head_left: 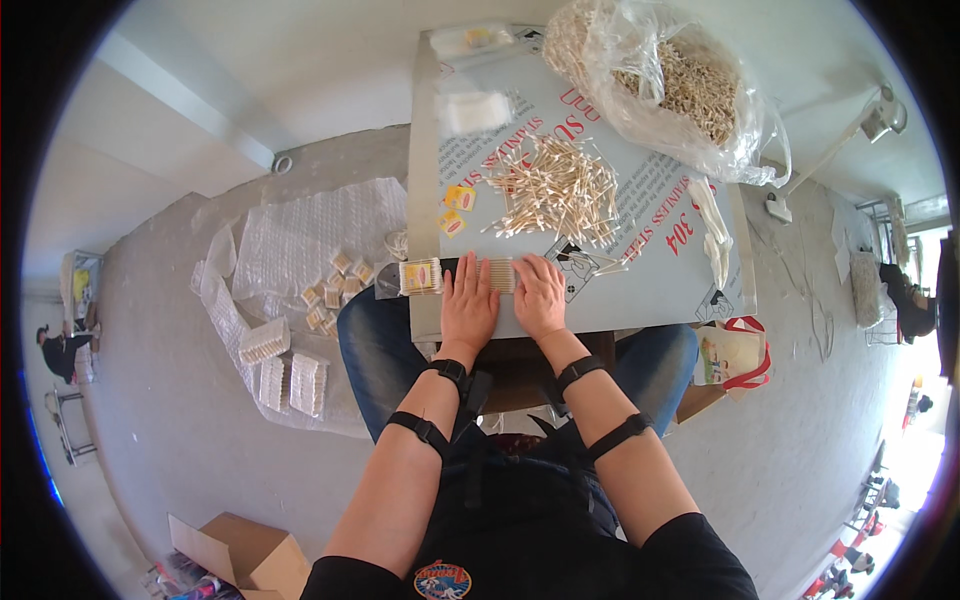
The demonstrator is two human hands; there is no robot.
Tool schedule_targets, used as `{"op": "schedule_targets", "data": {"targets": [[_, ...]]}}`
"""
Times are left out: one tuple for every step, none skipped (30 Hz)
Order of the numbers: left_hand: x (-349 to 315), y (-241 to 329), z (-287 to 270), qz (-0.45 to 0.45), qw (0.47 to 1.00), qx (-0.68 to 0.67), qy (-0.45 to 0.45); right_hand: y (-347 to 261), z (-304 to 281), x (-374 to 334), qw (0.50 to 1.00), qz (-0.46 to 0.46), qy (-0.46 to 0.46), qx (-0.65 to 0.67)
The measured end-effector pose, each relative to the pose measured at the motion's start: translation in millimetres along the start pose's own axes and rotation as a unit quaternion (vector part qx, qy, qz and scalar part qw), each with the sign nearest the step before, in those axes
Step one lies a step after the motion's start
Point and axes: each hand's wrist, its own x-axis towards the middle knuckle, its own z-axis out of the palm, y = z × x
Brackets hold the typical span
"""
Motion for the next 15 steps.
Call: {"op": "schedule_targets", "data": {"targets": [[0,-1,0,0.004,1.000,0.000,0.001,2,-1,4,1.000,-0.001,0.000,0.001],[-1,-1,1,0.008,1.000,0.000,0.003,5,-2,10,0.999,-0.047,-0.020,0.013],[-1,-1,1,0.008,1.000,0.000,0.003,8,-3,15,0.995,-0.092,-0.041,0.024],[-1,-1,0,0.009,1.000,-0.001,0.009,9,-4,17,0.995,-0.092,-0.041,0.024],[-2,-1,0,0.010,1.000,-0.003,0.016,10,-4,18,0.993,-0.092,-0.066,0.019],[-2,-1,0,0.011,1.000,-0.003,0.017,12,-5,20,0.992,-0.093,-0.090,0.012],[-2,0,-1,0.013,1.000,-0.002,0.017,15,-6,22,0.992,-0.093,-0.090,0.012],[-2,1,-1,0.016,1.000,-0.002,0.017,18,-7,23,0.990,-0.103,-0.097,0.011],[-2,0,-1,0.015,1.000,-0.001,0.017,20,-8,24,0.988,-0.114,-0.106,0.012],[-2,0,-1,0.016,1.000,-0.003,0.019,20,-9,24,0.988,-0.115,-0.105,0.013],[-2,0,-1,0.016,1.000,-0.005,0.021,21,-9,25,0.988,-0.107,-0.111,0.023],[-2,0,-1,0.016,1.000,-0.005,0.021,22,-10,25,0.988,-0.099,-0.117,0.033],[-2,0,0,0.018,1.000,-0.006,0.023,22,-10,25,0.988,-0.099,-0.116,0.033],[-2,0,0,0.019,0.999,-0.007,0.025,21,-9,25,0.989,-0.097,-0.108,0.033],[-3,-1,1,0.019,0.999,-0.007,0.025,19,-9,26,0.990,-0.096,-0.100,0.034]]}}
